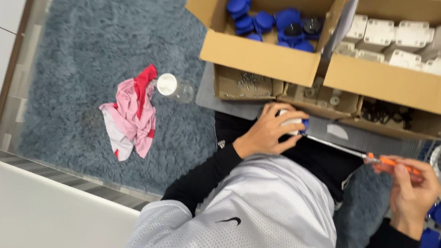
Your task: Assemble electrical components by joining blue and white plastic parts using a screwdriver
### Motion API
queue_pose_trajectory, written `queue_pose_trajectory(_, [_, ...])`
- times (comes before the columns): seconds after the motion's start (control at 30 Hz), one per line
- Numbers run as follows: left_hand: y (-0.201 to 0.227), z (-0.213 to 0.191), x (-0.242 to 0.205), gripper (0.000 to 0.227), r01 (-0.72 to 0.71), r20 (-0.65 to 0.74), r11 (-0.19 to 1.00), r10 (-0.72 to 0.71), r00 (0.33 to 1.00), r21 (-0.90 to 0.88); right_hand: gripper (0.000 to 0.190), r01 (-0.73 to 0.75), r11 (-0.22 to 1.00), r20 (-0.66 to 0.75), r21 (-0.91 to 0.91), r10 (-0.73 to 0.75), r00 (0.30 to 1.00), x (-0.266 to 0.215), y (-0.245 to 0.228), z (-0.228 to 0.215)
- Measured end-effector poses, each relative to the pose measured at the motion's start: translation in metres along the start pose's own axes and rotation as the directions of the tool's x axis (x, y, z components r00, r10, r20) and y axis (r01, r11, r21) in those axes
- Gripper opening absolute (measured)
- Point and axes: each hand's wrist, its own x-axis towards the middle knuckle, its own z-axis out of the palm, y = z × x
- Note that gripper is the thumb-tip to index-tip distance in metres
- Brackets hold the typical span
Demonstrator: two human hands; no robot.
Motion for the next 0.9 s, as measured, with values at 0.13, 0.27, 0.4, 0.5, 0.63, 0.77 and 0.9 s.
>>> queue_pose_trajectory(0.13, [0.000,0.001,0.000,0.022,0.019,0.015,0.999,-0.018,1.000,-0.043,0.013,0.003,0.998,0.040,-0.063,-0.001,0.999,0.002,-0.005,0.003])
queue_pose_trajectory(0.27, [0.000,0.002,-0.002,0.023,0.013,0.013,0.998,-0.013,1.000,-0.056,0.018,-0.015,0.983,0.050,-0.185,0.025,0.998,0.002,-0.024,0.012])
queue_pose_trajectory(0.4, [0.002,-0.002,0.001,0.023,0.017,0.026,0.998,-0.015,1.000,-0.059,0.015,-0.154,0.957,0.090,-0.247,0.180,0.979,0.006,-0.044,0.017])
queue_pose_trajectory(0.5, [0.002,-0.002,0.000,0.024,0.010,0.035,0.999,-0.009,0.999,-0.041,0.017,-0.168,0.967,0.088,-0.189,0.187,0.978,0.004,-0.040,0.014])
queue_pose_trajectory(0.63, [0.000,0.000,-0.001,0.025,0.011,0.033,0.998,-0.009,0.999,-0.054,0.023,-0.087,0.994,0.130,-0.066,0.095,0.987,0.004,-0.018,0.001])
queue_pose_trajectory(0.77, [-0.001,0.002,-0.001,0.025,0.013,0.024,0.997,-0.011,1.000,-0.076,0.027,-0.016,0.999,0.180,-0.031,0.022,0.983,0.005,-0.005,-0.009])
queue_pose_trajectory(0.9, [-0.001,0.004,-0.002,0.027,0.012,0.014,0.996,-0.011,1.000,-0.086,0.057,-0.075,0.993,0.124,-0.093,0.086,0.989,0.008,-0.039,0.017])
